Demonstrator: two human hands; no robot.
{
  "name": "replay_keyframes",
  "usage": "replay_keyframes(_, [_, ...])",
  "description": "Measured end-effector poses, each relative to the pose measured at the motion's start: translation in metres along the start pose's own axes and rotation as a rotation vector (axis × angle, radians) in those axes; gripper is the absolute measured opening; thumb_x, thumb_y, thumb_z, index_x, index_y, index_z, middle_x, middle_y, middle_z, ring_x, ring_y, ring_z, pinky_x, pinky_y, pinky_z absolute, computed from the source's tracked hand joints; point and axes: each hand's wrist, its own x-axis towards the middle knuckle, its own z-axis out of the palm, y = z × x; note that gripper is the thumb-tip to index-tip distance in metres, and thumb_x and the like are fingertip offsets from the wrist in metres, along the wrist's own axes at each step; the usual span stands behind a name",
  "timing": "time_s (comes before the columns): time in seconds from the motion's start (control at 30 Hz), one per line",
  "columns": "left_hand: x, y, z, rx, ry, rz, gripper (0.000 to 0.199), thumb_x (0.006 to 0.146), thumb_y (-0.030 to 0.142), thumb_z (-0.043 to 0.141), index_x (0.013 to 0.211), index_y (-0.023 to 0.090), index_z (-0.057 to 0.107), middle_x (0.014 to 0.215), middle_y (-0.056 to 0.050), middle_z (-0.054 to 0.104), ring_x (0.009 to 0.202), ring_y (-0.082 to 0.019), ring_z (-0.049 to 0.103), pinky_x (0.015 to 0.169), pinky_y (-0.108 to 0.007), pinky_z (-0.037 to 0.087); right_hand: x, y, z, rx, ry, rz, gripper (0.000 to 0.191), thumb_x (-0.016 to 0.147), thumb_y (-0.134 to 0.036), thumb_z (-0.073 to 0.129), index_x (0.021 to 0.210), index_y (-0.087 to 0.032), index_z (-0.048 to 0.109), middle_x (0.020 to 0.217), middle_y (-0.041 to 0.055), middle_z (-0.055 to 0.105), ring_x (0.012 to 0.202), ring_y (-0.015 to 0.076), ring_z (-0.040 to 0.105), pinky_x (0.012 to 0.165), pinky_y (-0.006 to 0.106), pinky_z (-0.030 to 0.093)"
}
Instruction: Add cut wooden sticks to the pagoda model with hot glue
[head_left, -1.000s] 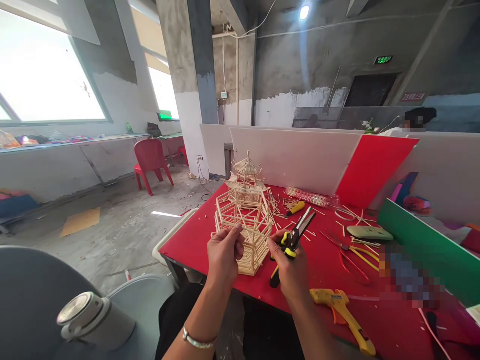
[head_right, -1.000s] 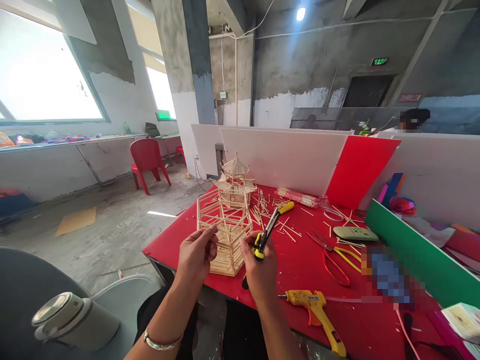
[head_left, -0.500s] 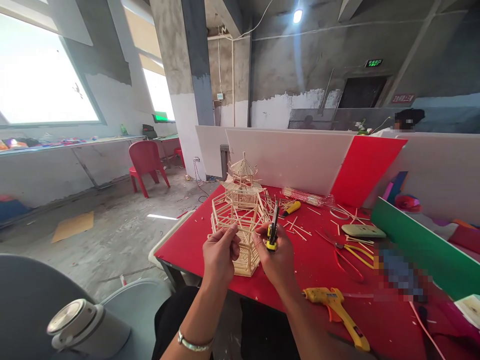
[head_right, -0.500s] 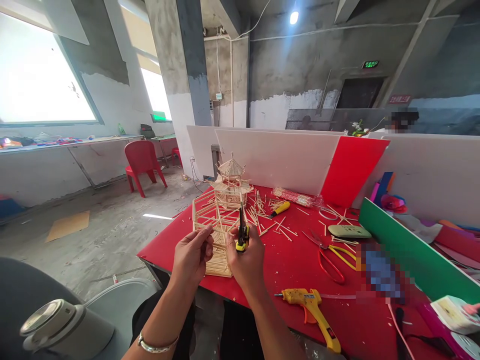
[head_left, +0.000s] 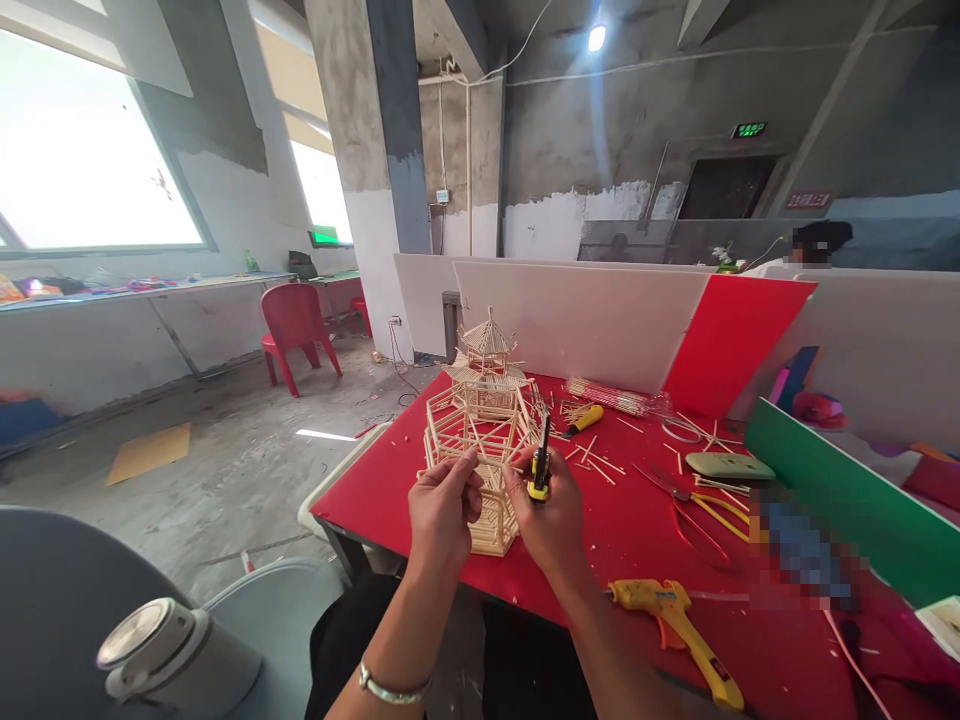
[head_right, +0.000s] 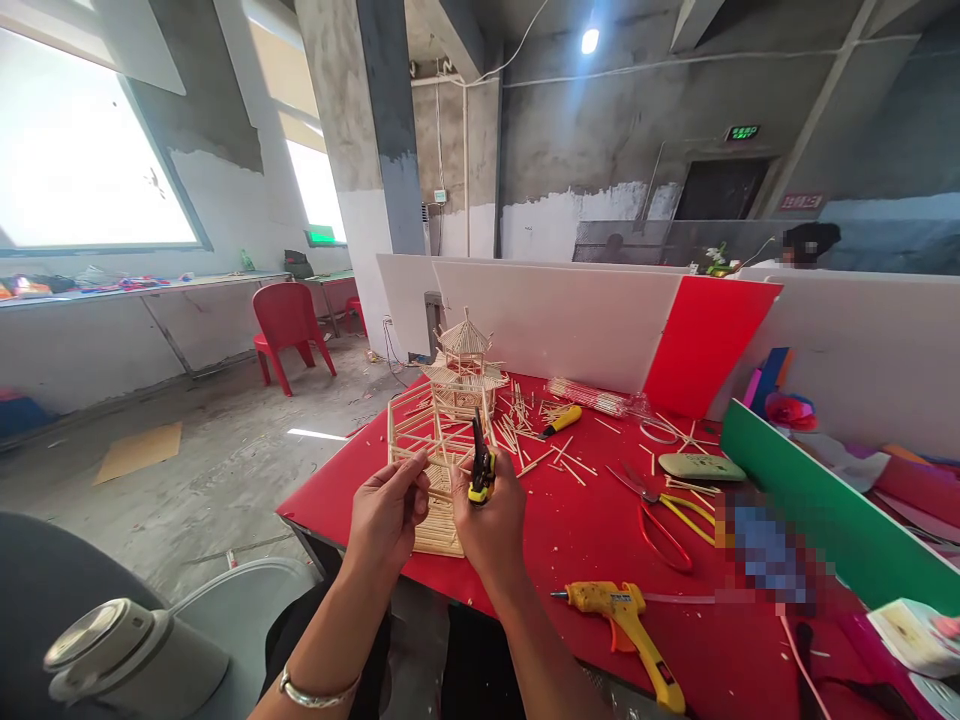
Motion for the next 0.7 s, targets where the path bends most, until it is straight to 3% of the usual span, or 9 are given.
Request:
replay_keyframes(0.5, [0.001, 0.000, -0.001, -0.006, -0.001, 0.001, 0.047, 0.048, 0.046, 0.093, 0.062, 0.012, 0.064, 0.051, 0.002, 0.059, 0.033, -0.005, 0.044, 0.032, -0.017, 0.025, -0.001, 0.001, 0.002, -0.015, 0.007, -0.010, 0.021, 0.083, -0.040, 0.068, 0.087, -0.024, 0.053, 0.073, -0.0026, 0.060, 0.064, 0.0157, 0.058, 0.062, 0.027, 0.047])
replay_keyframes(0.7, [-0.011, 0.003, -0.001, -0.011, -0.004, -0.026, 0.042, 0.050, 0.040, 0.092, 0.063, 0.013, 0.062, 0.051, 0.002, 0.058, 0.034, -0.005, 0.043, 0.034, -0.017, 0.025, -0.005, -0.006, -0.004, 0.027, -0.013, -0.032, 0.021, 0.084, -0.039, 0.067, 0.088, -0.024, 0.053, 0.076, -0.0019, 0.061, 0.065, 0.0153, 0.058, 0.063, 0.026, 0.047])
